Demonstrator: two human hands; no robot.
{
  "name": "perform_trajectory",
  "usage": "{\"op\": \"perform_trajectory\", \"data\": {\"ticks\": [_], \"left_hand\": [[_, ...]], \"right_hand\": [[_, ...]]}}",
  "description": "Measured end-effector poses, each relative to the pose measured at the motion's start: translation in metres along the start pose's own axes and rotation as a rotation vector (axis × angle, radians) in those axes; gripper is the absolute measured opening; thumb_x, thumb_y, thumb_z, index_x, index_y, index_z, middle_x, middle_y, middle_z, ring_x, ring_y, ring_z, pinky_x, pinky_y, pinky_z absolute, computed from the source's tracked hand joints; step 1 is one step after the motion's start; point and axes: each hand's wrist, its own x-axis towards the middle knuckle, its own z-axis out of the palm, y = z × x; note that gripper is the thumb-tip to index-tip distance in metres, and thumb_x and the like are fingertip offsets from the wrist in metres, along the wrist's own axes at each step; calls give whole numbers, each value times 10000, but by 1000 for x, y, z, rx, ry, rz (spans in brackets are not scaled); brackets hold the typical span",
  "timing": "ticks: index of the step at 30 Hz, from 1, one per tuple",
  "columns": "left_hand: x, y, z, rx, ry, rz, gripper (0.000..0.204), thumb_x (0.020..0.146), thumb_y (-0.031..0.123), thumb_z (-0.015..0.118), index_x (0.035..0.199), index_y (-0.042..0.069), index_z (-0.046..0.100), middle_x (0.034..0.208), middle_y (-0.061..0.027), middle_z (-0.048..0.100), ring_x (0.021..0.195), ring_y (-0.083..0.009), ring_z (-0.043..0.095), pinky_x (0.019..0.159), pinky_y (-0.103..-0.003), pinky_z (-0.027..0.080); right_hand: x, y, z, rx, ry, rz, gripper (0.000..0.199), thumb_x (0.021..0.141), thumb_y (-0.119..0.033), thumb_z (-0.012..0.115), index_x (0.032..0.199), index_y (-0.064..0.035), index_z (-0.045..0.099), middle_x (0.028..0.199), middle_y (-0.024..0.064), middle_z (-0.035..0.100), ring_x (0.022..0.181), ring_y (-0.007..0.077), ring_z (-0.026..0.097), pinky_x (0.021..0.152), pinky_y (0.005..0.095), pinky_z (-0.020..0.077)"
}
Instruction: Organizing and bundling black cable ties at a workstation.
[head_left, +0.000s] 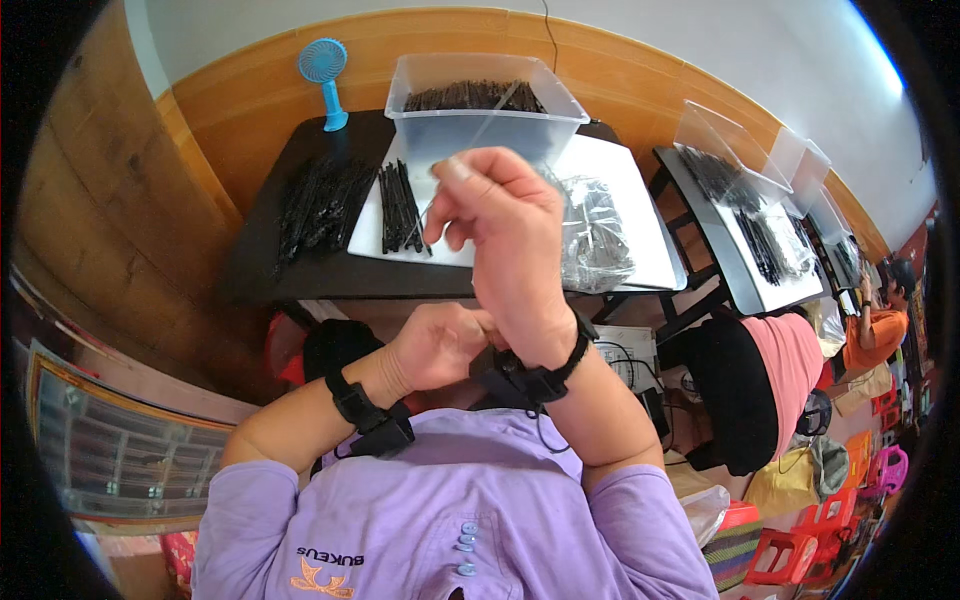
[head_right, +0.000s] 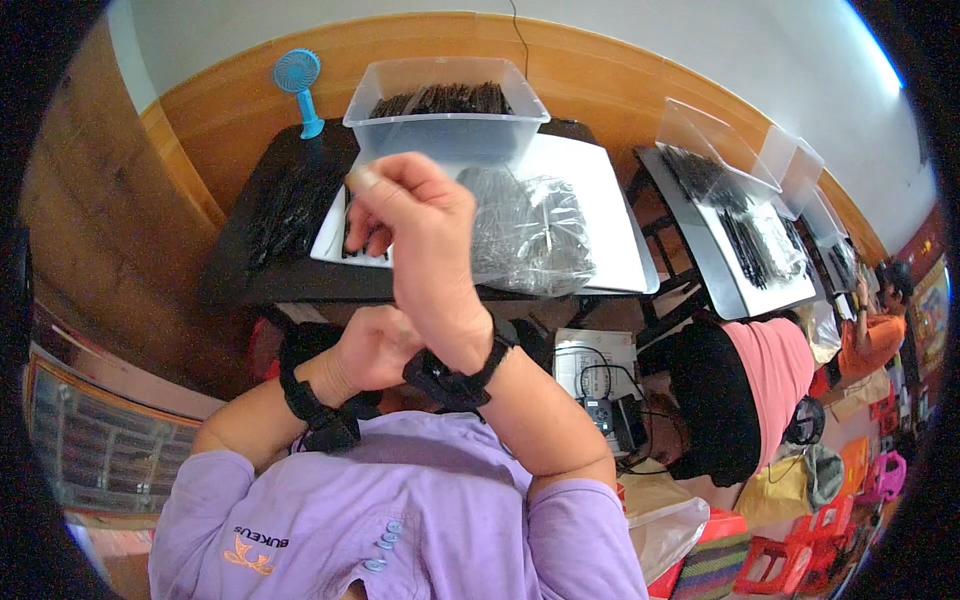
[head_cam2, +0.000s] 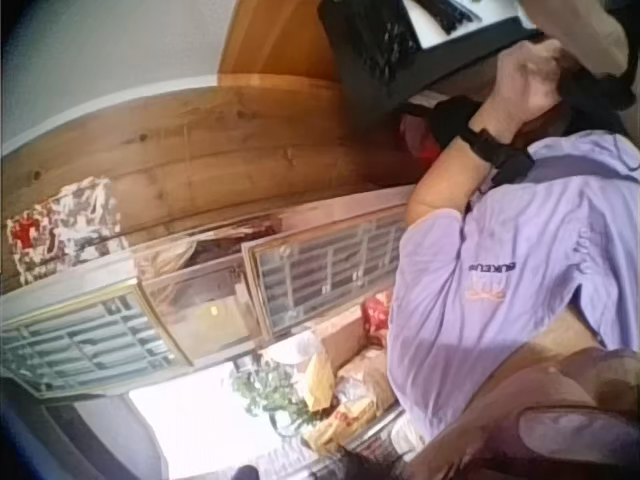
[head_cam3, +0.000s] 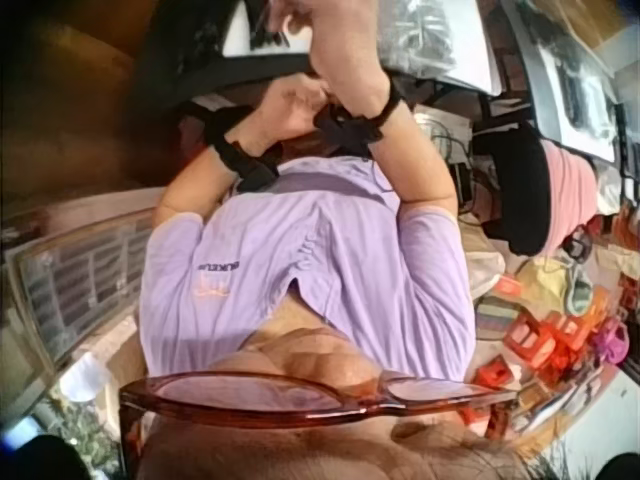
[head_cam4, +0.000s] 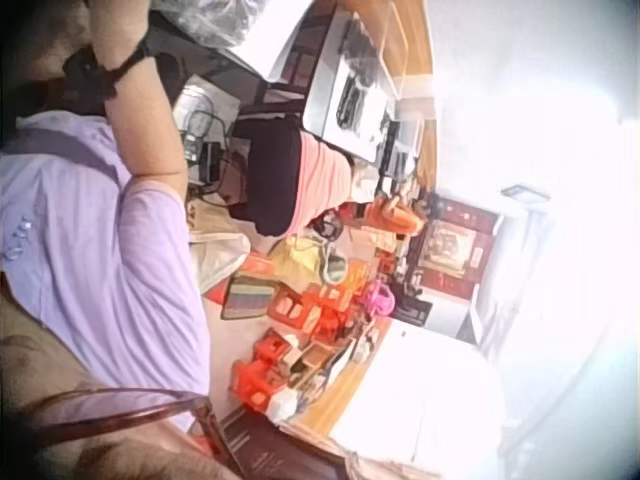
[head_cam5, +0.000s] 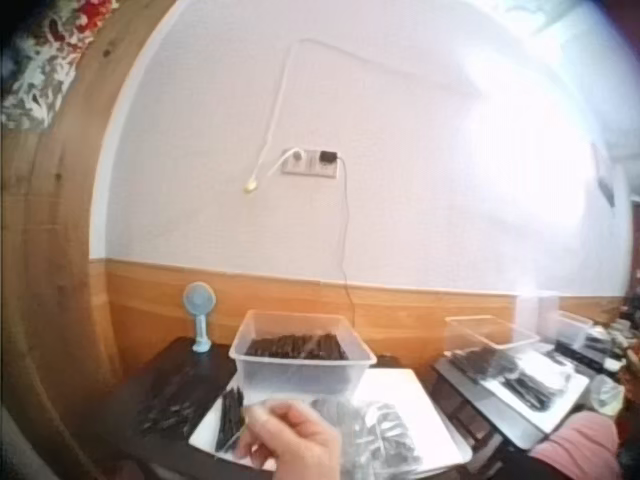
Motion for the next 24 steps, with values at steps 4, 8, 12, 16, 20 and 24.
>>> {"op": "perform_trajectory", "data": {"ticks": [4, 8, 12, 16, 20, 24], "left_hand": [[8, 2, 0, 394, 27, 46, 555, 937, 387, 587, 1247, -73, 552, 1209, -168, 624, 1149, -224, 586, 977, -376, 478], [-7, 10, 16, 385, 147, 83, 384, 973, 207, 574, 1309, 25, 534, 1139, -138, 645, 1033, -196, 627, 904, -356, 509], [-25, 6, 15, 541, 219, -61, 363, 938, 191, 625, 1252, 21, 562, 1022, -89, 626, 939, -155, 598, 821, -310, 495], [-13, -2, 22, 725, 109, 5, 316, 887, 183, 690, 1141, 22, 595, 906, -56, 615, 881, -129, 579, 750, -283, 480], [6, -17, 12, 465, -30, 189, 221, 790, 137, 751, 882, 42, 575, 798, -70, 601, 832, -189, 575, 697, -312, 452], [20, -15, 22, 207, -40, 40, 227, 719, 27, 730, 768, 44, 509, 695, -79, 559, 697, -212, 555, 632, -320, 427]], "right_hand": [[-18, 18, 19, -96, -141, 103, 136, 916, -149, 635, 880, -18, 642, 684, 20, 616, 582, 82, 566, 520, 205, 391], [-29, 21, 31, -101, -238, 77, 108, 907, -122, 651, 877, -18, 638, 692, 14, 614, 586, 64, 552, 518, 200, 389], [-37, 23, 33, -2, -290, 174, 102, 908, -118, 652, 886, -19, 640, 701, 14, 616, 598, 58, 551, 519, 194, 390], [-46, 27, 34, 16, -359, 220, 112, 914, -131, 649, 895, -20, 646, 703, 11, 613, 609, 51, 544, 519, 189, 386], [-52, 28, 36, 41, -414, 220, 128, 903, -161, 667, 869, -41, 639, 680, -24, 591, 562, 30, 507, 480, 177, 365], [-62, 21, 36, 173, -463, 385, 133, 917, -158, 652, 877, -32, 637, 662, 7, 607, 531, 45, 505, 474, 182, 355]]}}
